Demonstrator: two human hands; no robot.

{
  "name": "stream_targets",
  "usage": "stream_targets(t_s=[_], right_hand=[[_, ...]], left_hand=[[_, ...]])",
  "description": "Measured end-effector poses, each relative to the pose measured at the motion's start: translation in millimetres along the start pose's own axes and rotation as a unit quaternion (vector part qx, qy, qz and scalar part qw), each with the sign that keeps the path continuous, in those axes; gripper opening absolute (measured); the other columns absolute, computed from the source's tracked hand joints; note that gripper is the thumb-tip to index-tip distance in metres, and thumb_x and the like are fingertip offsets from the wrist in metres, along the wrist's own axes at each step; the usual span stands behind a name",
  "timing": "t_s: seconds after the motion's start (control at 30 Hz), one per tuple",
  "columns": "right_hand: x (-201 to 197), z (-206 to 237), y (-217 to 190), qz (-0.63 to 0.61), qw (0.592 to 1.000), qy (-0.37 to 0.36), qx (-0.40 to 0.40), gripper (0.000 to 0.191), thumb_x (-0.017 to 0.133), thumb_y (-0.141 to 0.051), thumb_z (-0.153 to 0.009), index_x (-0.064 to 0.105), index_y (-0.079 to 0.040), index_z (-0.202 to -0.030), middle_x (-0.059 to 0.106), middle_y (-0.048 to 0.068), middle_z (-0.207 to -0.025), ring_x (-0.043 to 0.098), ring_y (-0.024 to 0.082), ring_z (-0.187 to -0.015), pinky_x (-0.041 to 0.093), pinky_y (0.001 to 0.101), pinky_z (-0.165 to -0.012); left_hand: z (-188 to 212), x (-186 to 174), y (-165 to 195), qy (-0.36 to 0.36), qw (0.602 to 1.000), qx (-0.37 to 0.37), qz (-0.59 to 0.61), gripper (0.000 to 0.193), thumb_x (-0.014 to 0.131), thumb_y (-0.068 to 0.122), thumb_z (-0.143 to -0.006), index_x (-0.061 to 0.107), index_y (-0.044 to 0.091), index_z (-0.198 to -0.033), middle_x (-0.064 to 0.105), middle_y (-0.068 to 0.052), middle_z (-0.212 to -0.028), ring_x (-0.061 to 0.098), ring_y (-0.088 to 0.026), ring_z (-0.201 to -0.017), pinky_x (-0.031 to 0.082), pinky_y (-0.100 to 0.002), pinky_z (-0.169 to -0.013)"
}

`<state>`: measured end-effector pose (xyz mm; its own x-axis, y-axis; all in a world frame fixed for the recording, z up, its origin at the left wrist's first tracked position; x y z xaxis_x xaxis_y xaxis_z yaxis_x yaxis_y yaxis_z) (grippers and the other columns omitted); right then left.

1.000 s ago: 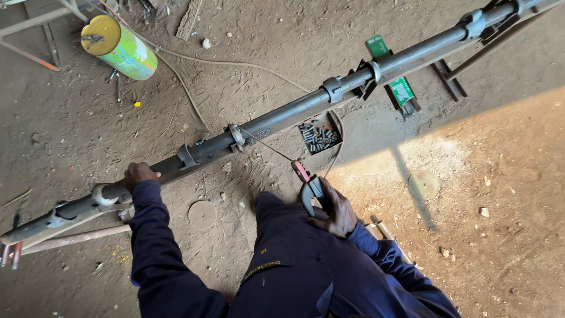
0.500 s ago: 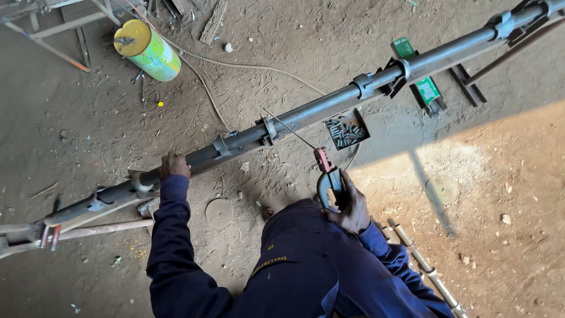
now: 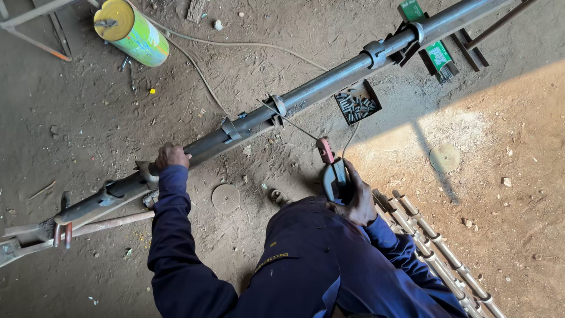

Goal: The person welds a long metal pipe using a handheld welding torch, creating bright sparks at multiple joints. The person repositions the pipe and continues welding different sections, then places the finished pipe on the ground with other similar pipes.

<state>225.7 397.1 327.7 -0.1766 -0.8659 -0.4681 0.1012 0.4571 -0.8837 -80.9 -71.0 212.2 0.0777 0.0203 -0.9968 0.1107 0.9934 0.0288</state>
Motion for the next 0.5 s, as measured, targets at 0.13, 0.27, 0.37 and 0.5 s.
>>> stream_targets(t_s=[0.13,0.27,0.37,0.5], right_hand=[[-19,-39,-8,-0.016,0.999,-0.022,-0.030,0.121,0.096,-0.027,-0.060,0.030,-0.003,-0.159,0.075,0.018,-0.113,0.077,0.027,-0.101,0.061,0.0384,-0.090],[-63,-77,-13,0.008,0.991,-0.031,-0.129,0.119,0.096,-0.025,-0.062,0.030,0.000,-0.159,0.071,0.023,-0.120,0.074,0.030,-0.107,0.059,0.0396,-0.092],[-96,-110,-7,0.027,0.993,-0.051,-0.103,0.119,0.096,-0.024,-0.061,0.032,0.001,-0.158,0.071,0.019,-0.107,0.073,0.025,-0.089,0.059,0.0369,-0.080],[-133,-147,6,0.016,0.994,-0.086,-0.066,0.124,0.098,-0.026,-0.056,0.031,0.001,-0.157,0.069,0.012,-0.084,0.067,0.020,-0.067,0.057,0.0344,-0.065]], left_hand=[[-18,-9,11,0.049,0.998,-0.041,-0.028,0.031,0.083,0.036,-0.084,0.079,0.009,-0.099,0.067,-0.017,-0.112,0.062,-0.040,-0.111,0.051,-0.057,-0.086],[-37,-11,35,0.052,0.992,-0.094,-0.059,0.030,0.083,0.036,-0.087,0.078,0.008,-0.099,0.070,-0.017,-0.107,0.068,-0.040,-0.104,0.053,-0.056,-0.081],[-57,-17,48,0.028,0.991,-0.125,-0.039,0.030,0.085,0.034,-0.084,0.078,0.009,-0.099,0.073,-0.018,-0.101,0.071,-0.041,-0.100,0.054,-0.056,-0.078],[-78,-23,68,-0.015,0.987,-0.158,-0.033,0.029,0.086,0.032,-0.083,0.079,0.010,-0.100,0.075,-0.020,-0.102,0.072,-0.042,-0.099,0.055,-0.054,-0.078]])
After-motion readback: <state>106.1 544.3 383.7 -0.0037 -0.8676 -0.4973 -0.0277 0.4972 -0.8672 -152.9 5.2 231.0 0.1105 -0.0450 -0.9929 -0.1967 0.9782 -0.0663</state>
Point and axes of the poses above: each hand's wrist, its own z-axis away from the middle knuckle, its own x-axis out of the palm, y = z × x, the point moved 4 cm from there along -z, towards the middle knuckle
